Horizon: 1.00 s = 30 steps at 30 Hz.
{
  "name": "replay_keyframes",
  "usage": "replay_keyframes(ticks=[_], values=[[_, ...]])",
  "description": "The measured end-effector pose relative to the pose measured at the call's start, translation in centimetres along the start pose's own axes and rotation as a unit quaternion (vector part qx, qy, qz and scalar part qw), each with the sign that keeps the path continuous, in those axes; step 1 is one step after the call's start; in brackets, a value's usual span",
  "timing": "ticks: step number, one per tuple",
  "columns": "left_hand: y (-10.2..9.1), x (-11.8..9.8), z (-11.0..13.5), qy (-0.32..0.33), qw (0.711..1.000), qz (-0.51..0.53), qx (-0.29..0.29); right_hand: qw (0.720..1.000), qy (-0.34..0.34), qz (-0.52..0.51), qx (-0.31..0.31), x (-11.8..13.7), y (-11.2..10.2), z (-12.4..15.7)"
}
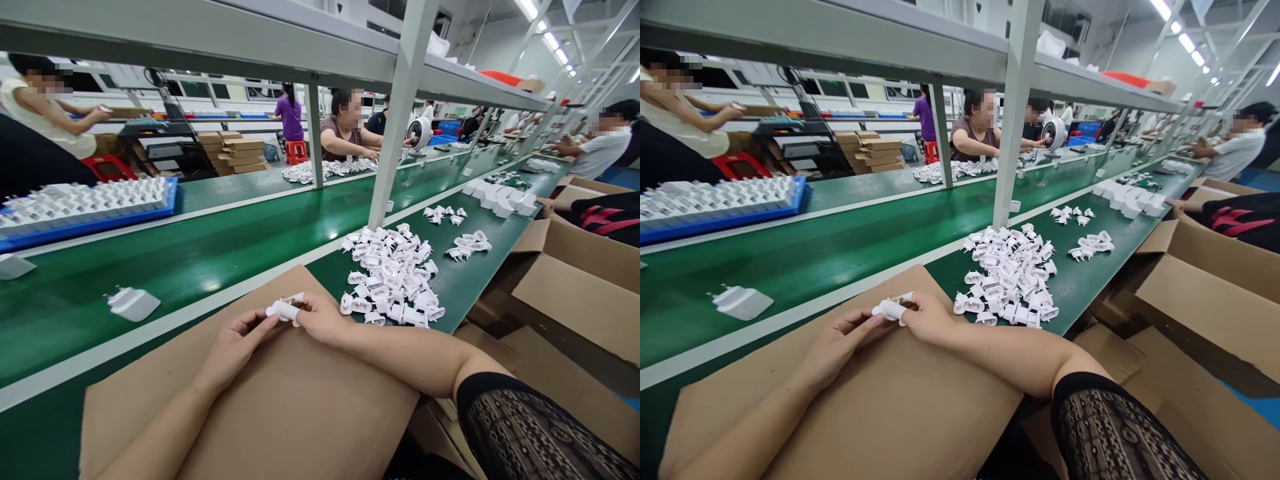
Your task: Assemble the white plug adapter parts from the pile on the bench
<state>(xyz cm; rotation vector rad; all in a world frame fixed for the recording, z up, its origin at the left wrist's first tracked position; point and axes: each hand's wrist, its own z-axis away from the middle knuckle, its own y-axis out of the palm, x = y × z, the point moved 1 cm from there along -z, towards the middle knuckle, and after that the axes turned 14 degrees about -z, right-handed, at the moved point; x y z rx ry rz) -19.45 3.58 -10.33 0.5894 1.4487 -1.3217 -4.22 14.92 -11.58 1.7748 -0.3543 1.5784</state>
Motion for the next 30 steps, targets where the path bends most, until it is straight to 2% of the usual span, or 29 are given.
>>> replay_keyframes(ticks=[4, 7, 14, 18, 22, 27, 30], values=[[0.1, 0.2, -0.1, 0.002, 1.000, 0.008, 0.009, 0.997, -0.005, 0.054, -0.050, -0.6, -0.4, -0.4], [0.0, 0.5, -0.2, 0.000, 1.000, 0.012, 0.014, 0.998, -0.008, 0.058, -0.035, -0.6, -0.5, -0.3], [-0.1, 0.9, -0.4, 0.008, 0.999, 0.032, 0.015, 0.999, 0.013, -0.025, -0.040, -0.4, 0.0, -0.3], [0.1, 0.4, -0.6, 0.007, 0.998, 0.055, -0.020, 0.993, 0.031, -0.094, -0.058, 0.4, 0.2, -0.3], [0.1, -0.1, -0.7, 0.000, 0.997, 0.060, -0.052, 0.992, 0.044, -0.087, -0.079, 1.3, 0.3, -0.2], [0.1, -0.4, -0.5, 0.010, 0.996, 0.062, -0.057, 0.993, 0.056, -0.069, -0.072, 1.1, 0.2, -0.2], [0.1, -0.4, -0.4, 0.012, 0.997, 0.064, -0.050, 0.995, 0.040, -0.063, -0.064, 0.5, 0.1, -0.2]])
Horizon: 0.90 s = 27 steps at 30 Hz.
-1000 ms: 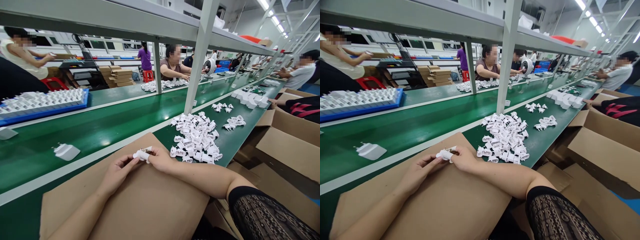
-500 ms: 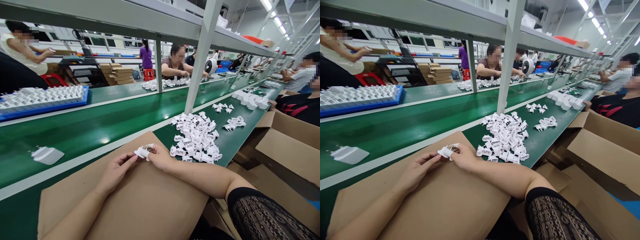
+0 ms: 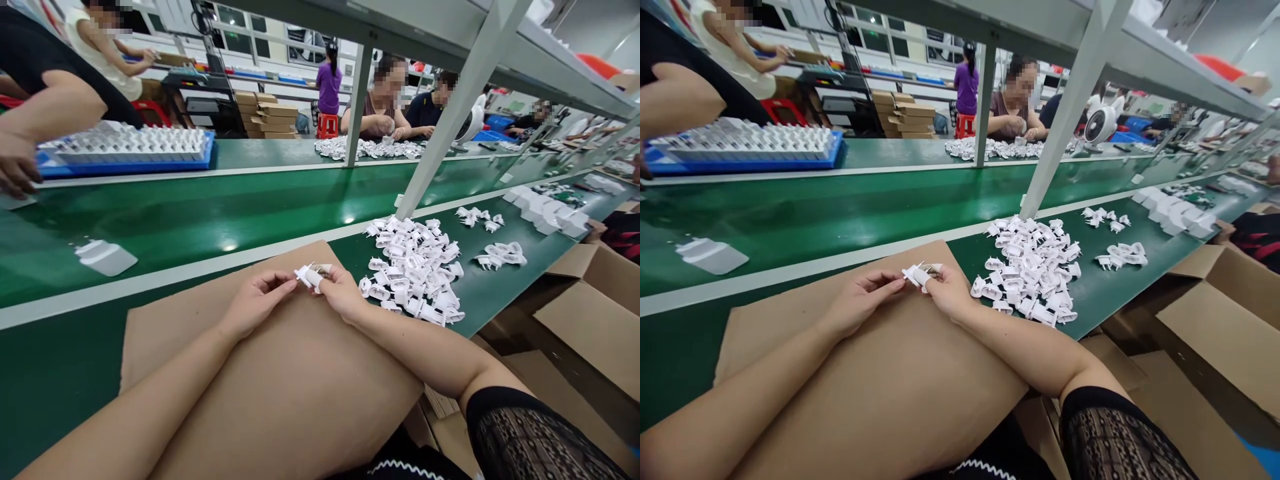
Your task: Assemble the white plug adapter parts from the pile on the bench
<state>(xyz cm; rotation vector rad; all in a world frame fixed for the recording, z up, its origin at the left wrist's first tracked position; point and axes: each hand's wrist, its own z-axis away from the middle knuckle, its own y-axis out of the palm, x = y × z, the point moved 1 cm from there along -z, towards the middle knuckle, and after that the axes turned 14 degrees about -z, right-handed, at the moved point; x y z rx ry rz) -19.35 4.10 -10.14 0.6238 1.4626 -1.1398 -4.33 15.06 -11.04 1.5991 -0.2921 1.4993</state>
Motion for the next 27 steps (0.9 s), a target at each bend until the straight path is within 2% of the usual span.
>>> replay_keyframes(ticks=[7, 14, 20, 27], values=[[-0.2, 1.0, -0.2, -0.027, 1.000, -0.003, 0.013, 0.999, -0.039, 0.013, 0.024, -1.3, 0.0, -0.1], [-0.1, 1.1, -0.3, -0.026, 0.999, -0.025, 0.013, 0.999, -0.032, 0.015, 0.028, -1.4, 0.0, -0.1], [-0.4, 0.7, -0.1, 0.016, 0.998, -0.042, -0.035, 0.999, -0.036, 0.033, 0.022, -1.6, -0.3, 0.0], [-0.6, 1.1, 0.0, 0.025, 0.997, -0.069, 0.010, 0.998, -0.035, 0.040, 0.029, -1.7, -0.3, -0.2]])
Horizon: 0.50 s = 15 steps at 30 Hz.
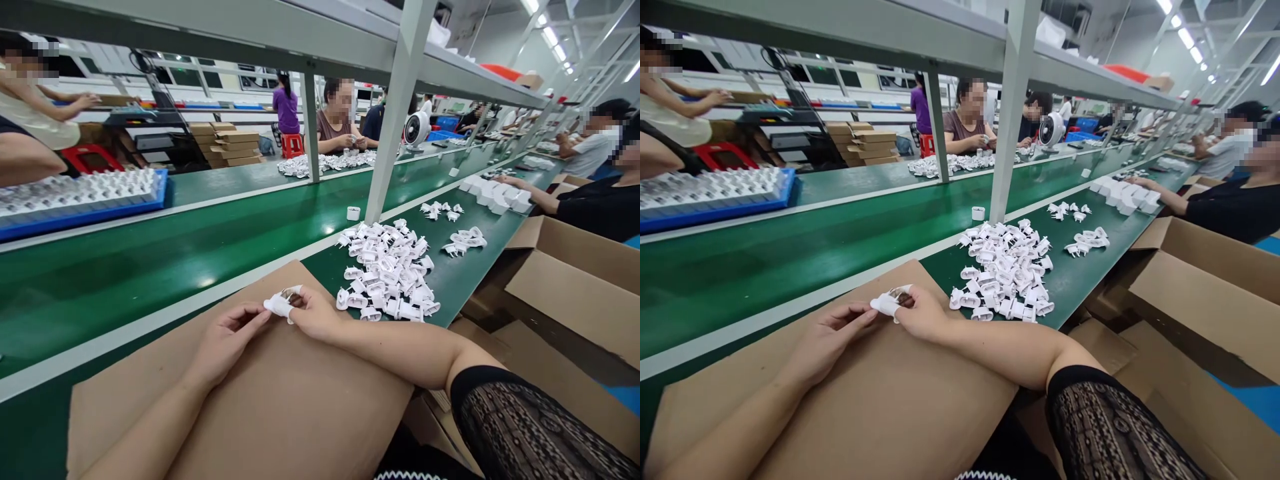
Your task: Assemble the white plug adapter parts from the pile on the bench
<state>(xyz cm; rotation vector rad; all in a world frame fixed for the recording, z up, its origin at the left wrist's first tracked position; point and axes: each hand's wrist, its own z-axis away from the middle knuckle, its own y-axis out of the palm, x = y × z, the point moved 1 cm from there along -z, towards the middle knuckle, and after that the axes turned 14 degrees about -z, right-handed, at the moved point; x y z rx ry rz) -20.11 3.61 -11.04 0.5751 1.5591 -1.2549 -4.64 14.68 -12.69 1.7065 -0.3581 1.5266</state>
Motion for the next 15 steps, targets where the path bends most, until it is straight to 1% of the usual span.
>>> replay_keyframes(ticks=[9, 11, 15], values=[[-0.03, -0.09, -0.17, -0.027, 0.999, 0.026, 0.020, 1.000, 0.004, -0.010, -0.016, 0.47, 0.38, 0.11], [-0.13, -0.04, -0.26, -0.030, 0.999, 0.030, 0.015, 1.000, 0.002, -0.007, -0.023, 0.46, 0.45, 0.12], [-0.31, 0.19, -0.42, -0.040, 0.998, 0.036, -0.014, 0.998, 0.002, 0.023, -0.053, 0.40, 0.55, 0.08]])
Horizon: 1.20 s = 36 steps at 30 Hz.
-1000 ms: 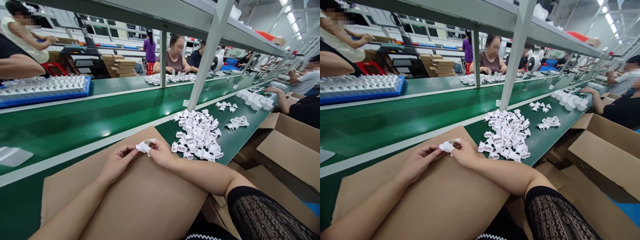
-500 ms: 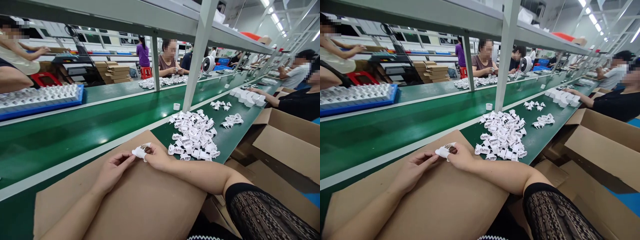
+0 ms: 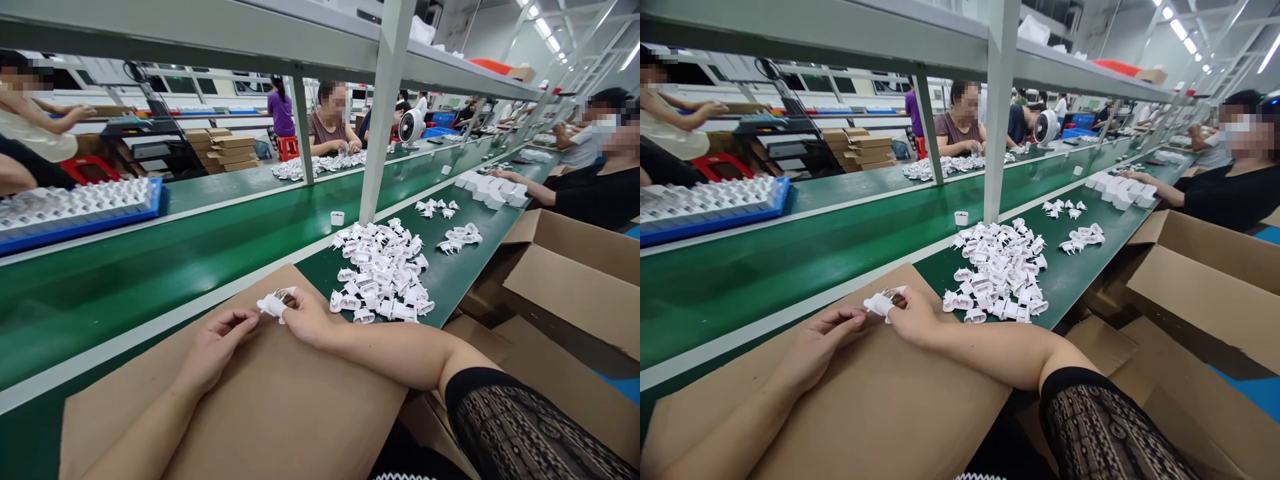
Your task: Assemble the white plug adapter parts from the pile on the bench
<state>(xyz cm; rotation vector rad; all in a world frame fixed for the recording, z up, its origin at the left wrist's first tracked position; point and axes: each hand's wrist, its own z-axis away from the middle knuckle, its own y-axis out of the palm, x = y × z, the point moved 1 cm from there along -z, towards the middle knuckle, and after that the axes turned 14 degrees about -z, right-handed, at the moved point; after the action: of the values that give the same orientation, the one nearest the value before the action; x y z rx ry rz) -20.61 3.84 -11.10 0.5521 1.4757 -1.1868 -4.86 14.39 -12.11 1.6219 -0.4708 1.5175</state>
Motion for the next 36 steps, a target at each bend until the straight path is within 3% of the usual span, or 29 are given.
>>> replay_keyframes(ticks=[5, 8, 10, 12, 15, 17, 20, 26, 32, 36], values=[[0.4, -0.2, -0.2, -0.030, 0.998, 0.046, -0.032, 1.000, -0.010, 0.018, 0.012, -0.1, 0.3, 0.2], [0.3, -1.3, -1.3, -0.084, 0.993, 0.053, -0.068, 0.996, -0.043, 0.067, 0.036, -0.1, 0.4, 0.6], [-0.3, -2.7, -2.8, -0.103, 0.987, 0.020, -0.119, 0.988, -0.069, 0.128, 0.060, 0.2, 0.5, 0.9], [-0.9, -4.5, -5.0, -0.077, 0.981, -0.046, -0.170, 0.971, -0.102, 0.196, 0.093, 0.6, 0.5, 1.3], [-0.9, -7.5, -9.1, -0.030, 0.975, -0.138, -0.171, 0.930, -0.147, 0.302, 0.152, 1.1, 0.6, 1.8], [0.2, -9.5, -12.0, -0.015, 0.973, -0.185, -0.137, 0.899, -0.162, 0.361, 0.189, 1.3, 0.6, 2.0], [3.4, -12.1, -16.3, 0.014, 0.958, -0.278, -0.070, 0.861, -0.171, 0.417, 0.236, 1.7, 0.6, 2.4], [10.6, -15.0, -22.3, 0.029, 0.898, -0.439, -0.007, 0.819, -0.200, 0.461, 0.277, 1.7, 0.7, 2.3], [14.5, -13.7, -24.5, 0.016, 0.872, -0.488, -0.030, 0.775, -0.245, 0.481, 0.329, 1.4, 0.7, 1.5], [13.6, -12.8, -23.7, 0.064, 0.871, -0.487, -0.008, 0.785, -0.238, 0.460, 0.339, 1.7, 0.8, 1.5]])
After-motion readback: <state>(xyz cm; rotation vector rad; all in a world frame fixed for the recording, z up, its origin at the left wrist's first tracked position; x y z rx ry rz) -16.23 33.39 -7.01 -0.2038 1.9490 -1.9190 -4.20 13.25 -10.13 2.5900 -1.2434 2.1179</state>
